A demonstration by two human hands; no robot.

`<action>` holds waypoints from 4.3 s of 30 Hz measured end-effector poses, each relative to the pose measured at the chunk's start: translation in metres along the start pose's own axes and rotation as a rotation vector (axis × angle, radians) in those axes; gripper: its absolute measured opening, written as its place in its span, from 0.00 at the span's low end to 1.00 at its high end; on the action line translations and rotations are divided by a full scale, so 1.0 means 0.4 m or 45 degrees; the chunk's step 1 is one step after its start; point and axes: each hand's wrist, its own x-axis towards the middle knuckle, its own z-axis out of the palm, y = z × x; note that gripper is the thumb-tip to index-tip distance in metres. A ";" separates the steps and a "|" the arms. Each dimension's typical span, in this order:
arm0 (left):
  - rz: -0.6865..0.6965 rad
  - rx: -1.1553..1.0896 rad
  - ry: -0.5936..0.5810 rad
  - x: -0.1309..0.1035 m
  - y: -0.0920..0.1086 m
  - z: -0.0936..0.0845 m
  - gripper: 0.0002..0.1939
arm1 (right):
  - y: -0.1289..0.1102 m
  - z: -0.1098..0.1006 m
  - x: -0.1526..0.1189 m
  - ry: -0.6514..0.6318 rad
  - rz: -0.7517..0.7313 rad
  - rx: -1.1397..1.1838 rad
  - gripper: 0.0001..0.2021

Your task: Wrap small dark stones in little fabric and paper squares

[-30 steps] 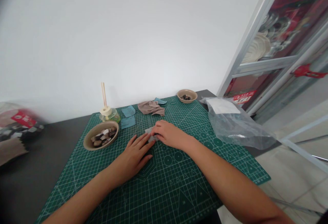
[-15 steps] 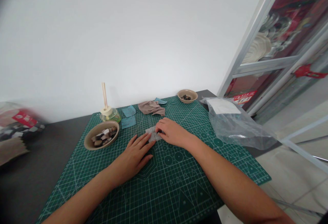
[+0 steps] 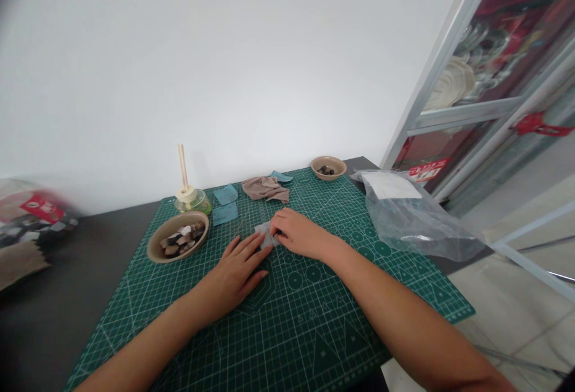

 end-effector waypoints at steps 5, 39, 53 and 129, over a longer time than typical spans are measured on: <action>-0.002 0.031 -0.014 0.001 0.001 -0.002 0.22 | 0.000 0.002 -0.002 0.041 0.045 0.018 0.06; 0.001 0.016 0.010 -0.001 0.000 0.001 0.22 | -0.008 -0.009 -0.002 -0.015 0.107 0.079 0.08; 0.002 0.045 -0.028 0.000 0.001 -0.002 0.22 | 0.001 -0.012 -0.006 -0.017 0.060 -0.024 0.09; 0.008 0.027 -0.008 -0.001 -0.001 -0.001 0.23 | 0.001 -0.011 -0.005 -0.049 0.032 0.030 0.11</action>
